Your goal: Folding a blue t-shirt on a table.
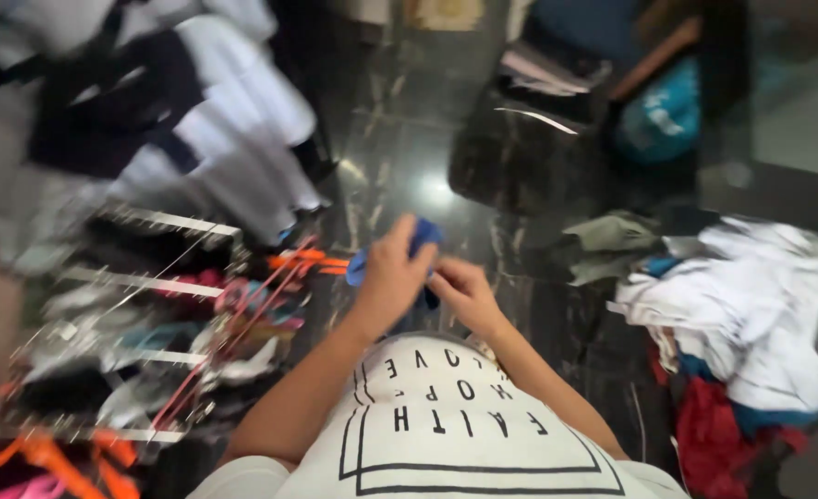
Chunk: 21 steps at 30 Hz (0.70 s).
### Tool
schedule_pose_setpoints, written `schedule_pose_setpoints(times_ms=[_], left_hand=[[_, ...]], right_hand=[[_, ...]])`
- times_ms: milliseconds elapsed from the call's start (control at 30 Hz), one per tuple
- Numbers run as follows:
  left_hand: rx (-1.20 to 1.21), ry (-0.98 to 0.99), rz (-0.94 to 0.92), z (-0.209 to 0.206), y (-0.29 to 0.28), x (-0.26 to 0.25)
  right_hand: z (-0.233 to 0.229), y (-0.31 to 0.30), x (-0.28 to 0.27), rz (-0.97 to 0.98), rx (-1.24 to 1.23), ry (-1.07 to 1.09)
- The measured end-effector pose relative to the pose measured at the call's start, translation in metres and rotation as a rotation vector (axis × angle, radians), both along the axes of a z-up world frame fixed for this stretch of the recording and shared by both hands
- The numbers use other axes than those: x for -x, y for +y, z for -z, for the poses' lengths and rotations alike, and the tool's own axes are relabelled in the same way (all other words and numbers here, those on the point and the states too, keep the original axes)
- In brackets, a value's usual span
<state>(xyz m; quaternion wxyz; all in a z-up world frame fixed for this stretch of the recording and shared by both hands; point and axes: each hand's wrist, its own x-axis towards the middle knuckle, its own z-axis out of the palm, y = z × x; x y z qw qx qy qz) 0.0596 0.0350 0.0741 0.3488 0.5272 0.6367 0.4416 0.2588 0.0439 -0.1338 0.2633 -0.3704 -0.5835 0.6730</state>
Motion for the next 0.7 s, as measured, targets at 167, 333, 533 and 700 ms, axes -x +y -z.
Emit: schedule_pose_setpoints(times_ms=[167, 333, 533, 700], left_hand=[[-0.376, 0.511, 0.464, -0.028, 0.013, -0.096], [-0.401, 0.321, 0.746, -0.004, 0.028, -0.172], [0.375, -0.526, 0.938, 0.036, 0.075, -0.238], [-0.316, -0.365, 0.350, 0.159, 0.122, -0.224]], right_hand=[[-0.055, 0.022, -0.046, 0.131, -0.060, 0.015], [-0.077, 0.050, -0.090, 0.205, 0.099, 0.108], [-0.093, 0.103, -0.151, 0.245, 0.275, 0.230], [-0.107, 0.128, -0.191, 0.271, 0.445, 0.342]])
